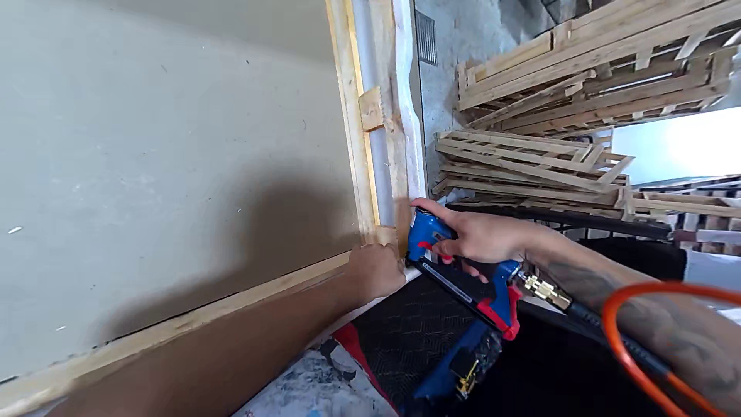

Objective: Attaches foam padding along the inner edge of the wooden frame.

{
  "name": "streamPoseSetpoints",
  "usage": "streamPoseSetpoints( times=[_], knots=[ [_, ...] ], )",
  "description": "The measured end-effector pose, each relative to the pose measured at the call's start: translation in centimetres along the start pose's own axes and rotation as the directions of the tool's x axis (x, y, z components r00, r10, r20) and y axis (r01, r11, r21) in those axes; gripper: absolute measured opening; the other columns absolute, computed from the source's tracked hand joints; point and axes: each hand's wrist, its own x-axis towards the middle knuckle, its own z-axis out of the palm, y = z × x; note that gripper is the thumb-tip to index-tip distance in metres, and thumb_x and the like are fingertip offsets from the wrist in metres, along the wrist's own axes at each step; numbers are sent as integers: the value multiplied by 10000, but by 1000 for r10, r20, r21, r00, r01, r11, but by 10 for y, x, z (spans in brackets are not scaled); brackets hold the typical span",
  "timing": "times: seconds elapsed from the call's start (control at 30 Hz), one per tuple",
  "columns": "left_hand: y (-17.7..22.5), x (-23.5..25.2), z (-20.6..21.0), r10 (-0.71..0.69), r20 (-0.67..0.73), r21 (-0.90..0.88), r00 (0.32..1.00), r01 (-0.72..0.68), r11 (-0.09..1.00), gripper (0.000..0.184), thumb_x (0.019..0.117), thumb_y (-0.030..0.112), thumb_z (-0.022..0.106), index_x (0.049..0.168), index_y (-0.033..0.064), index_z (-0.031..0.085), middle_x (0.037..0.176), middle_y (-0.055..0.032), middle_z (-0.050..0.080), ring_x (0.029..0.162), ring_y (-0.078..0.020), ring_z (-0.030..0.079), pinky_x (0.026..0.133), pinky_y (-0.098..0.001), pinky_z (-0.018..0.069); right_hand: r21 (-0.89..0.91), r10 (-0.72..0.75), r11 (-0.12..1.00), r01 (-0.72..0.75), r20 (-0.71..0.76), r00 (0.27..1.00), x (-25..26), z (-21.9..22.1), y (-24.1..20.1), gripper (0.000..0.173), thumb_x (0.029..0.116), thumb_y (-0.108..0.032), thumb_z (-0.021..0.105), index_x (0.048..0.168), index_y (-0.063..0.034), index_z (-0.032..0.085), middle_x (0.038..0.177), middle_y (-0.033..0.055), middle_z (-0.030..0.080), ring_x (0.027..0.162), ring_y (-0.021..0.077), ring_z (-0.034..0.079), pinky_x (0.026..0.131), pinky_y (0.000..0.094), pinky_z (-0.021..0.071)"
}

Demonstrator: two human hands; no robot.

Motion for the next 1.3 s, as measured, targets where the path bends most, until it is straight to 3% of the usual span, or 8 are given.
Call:
streamPoseSetpoints(
  times=[0.13, 0.23, 0.37, 0.47, 0.63, 0.87, 1.0, 1.3],
  knots=[
    [-20, -34, -23, 81, 69, -43, 994, -78, 996, 473, 1055, 445, 443, 1230, 66, 666, 1174, -156, 685, 1129, -341, 653, 963, -579, 506, -40, -37, 998, 39, 32, 999, -3, 5, -23, 851, 1057, -175, 583, 1601, -535, 36, 976, 176, 688, 503, 287, 653, 450, 463, 599],
    [-71, -117, -45, 83, 183, -34, 980, -78, 996, 613, 994, 671, 446, 1111, 124, 698, 938, -101, 701, 894, -300, 698, 774, -568, 570, -68, -70, 995, 73, 34, 997, -6, 15, -29, 836, 1054, -180, 585, 1598, -528, 55, 973, 178, 683, 502, 286, 651, 451, 462, 600],
    [-105, -193, -44, 191, 111, 199, 975, -210, 957, 288, 1027, 396, 555, 1124, 131, 613, 881, -70, 652, 777, -287, 684, 636, -489, 565, 34, -122, 992, 122, 4, 993, -20, 23, -35, 870, 1043, -156, 606, 1594, -547, 58, 1013, 204, 677, 491, 321, 648, 451, 497, 606],
    [-116, -184, -50, 185, 99, -16, 978, -184, 983, 276, 1022, 373, 600, 950, 118, 679, 772, -26, 637, 731, -195, 646, 678, -424, 549, 51, -163, 985, 163, -2, 987, -21, 37, -34, 857, 1047, -116, 584, 1602, -525, 76, 966, 207, 670, 464, 316, 632, 422, 482, 590],
    [-144, -171, -41, 179, 32, -324, 983, -159, 933, 280, 988, 395, 675, 836, 162, 711, 644, 50, 631, 569, -63, 590, 547, -279, 506, 103, -201, 976, 194, 63, 978, -25, 30, -48, 862, 1038, -127, 608, 1602, -520, 89, 1081, 217, 667, 503, 327, 638, 448, 479, 595],
    [-148, -180, -23, 88, -61, -207, 994, -99, 973, 364, 997, 555, 571, 856, 241, 691, 671, 86, 605, 619, -70, 598, 577, -336, 526, 111, -268, 961, 254, 141, 953, -17, 46, -72, 840, 1036, -66, 581, 1608, -485, 130, 1026, 233, 648, 454, 305, 603, 417, 463, 577],
    [-152, -182, -26, 61, 44, -334, 997, -43, 942, 356, 1013, 511, 580, 909, 189, 691, 695, 39, 617, 626, -100, 604, 586, -338, 524, 77, -276, 961, 266, 183, 943, -17, 67, -109, 918, 1003, -46, 634, 1606, -496, 108, 1100, 207, 673, 511, 329, 651, 428, 480, 593],
    [-174, -206, -34, -11, 95, -180, 995, 28, 983, 504, 1023, 590, 475, 946, 131, 668, 801, -63, 637, 788, -241, 659, 684, -500, 547, 18, -173, 985, 172, 136, 976, -40, 109, -175, 904, 1011, -57, 626, 1601, -489, 95, 1038, 196, 678, 512, 316, 648, 439, 466, 592]
  ],
)
